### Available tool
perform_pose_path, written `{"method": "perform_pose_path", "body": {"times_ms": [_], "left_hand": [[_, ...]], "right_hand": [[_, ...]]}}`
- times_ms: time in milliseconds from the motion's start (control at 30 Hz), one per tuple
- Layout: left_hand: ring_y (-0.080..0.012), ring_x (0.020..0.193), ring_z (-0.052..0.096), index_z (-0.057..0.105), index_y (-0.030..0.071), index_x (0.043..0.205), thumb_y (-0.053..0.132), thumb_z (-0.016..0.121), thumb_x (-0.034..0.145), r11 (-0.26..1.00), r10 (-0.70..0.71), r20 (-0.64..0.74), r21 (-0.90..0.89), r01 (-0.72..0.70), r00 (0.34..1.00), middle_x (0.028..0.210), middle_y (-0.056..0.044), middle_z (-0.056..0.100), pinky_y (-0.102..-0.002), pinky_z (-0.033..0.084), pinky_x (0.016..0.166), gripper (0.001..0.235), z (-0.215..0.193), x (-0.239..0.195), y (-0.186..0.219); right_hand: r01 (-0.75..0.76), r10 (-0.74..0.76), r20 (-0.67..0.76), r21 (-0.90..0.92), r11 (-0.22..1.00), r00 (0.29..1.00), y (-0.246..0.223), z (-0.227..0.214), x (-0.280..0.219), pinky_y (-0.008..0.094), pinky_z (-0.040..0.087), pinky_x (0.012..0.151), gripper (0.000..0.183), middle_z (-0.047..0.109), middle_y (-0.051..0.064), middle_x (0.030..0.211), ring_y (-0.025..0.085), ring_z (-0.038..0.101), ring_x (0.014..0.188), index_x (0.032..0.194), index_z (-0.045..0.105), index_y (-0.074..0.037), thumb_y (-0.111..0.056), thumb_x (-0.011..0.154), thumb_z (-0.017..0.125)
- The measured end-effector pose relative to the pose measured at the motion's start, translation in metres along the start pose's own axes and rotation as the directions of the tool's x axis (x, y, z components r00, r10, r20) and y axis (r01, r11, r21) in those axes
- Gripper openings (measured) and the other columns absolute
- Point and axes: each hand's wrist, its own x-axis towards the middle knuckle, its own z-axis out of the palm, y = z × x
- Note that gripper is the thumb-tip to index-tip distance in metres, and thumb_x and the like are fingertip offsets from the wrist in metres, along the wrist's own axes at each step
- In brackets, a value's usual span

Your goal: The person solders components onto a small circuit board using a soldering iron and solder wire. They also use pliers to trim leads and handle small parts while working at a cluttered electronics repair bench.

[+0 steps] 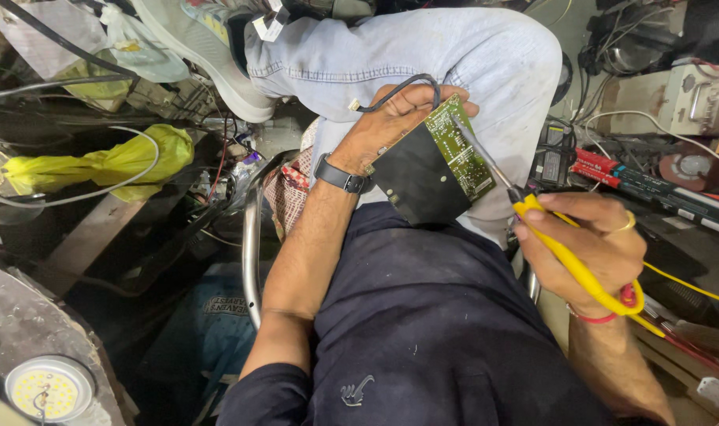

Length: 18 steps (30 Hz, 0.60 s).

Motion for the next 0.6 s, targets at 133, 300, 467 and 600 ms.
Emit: {"method": "perform_pose_path", "body": {"times_ms": [133,300,467,600], "left_hand": [[-0.0292,0.140,0.061,0.063,-0.002,0.135,0.012,0.056,0.114,0.997,0.006,0.024,0.072,-0.008,1.000,0.146,-0.014,0.062,-0.041,0.052,0.120,0.026,0.002,-0.001,0.004],[-0.0246,0.128,0.067,0.062,-0.002,0.141,0.013,0.056,0.113,0.994,-0.091,-0.052,0.056,0.094,0.994,0.137,-0.019,0.069,-0.036,0.054,0.113,0.032,0.008,-0.005,0.008],[-0.0207,0.120,0.069,0.065,-0.003,0.135,0.008,0.058,0.111,0.994,-0.111,-0.125,0.004,0.113,0.986,0.137,-0.016,0.068,-0.033,0.055,0.107,0.027,0.008,-0.004,0.002],[-0.0133,0.114,0.068,0.067,-0.002,0.134,0.003,0.058,0.110,0.969,-0.055,-0.165,0.229,0.092,0.985,0.138,-0.010,0.068,-0.028,0.056,0.102,0.027,0.003,-0.003,0.002]], "right_hand": [[0.167,-0.161,0.085,-0.058,0.984,0.983,-0.008,0.010,-0.003,0.034,0.059,0.082,0.029,0.066,0.008,0.113,0.027,0.070,0.097,0.100,0.075,-0.011,0.008,0.082,0.085],[0.260,-0.246,0.111,-0.148,0.954,0.963,-0.013,0.022,-0.009,0.039,0.058,0.084,0.034,0.065,0.006,0.111,0.029,0.066,0.100,0.099,0.077,-0.012,0.010,0.074,0.085],[0.290,-0.285,0.061,-0.116,0.950,0.957,-0.013,0.031,-0.015,0.039,0.058,0.082,0.040,0.058,0.010,0.106,0.029,0.065,0.100,0.107,0.077,-0.014,0.009,0.075,0.083],[0.317,-0.304,0.100,-0.148,0.937,0.947,-0.012,0.032,-0.016,0.039,0.053,0.066,0.044,0.053,0.011,0.090,0.028,0.061,0.084,0.108,0.076,-0.014,-0.024,0.070,0.095]]}}
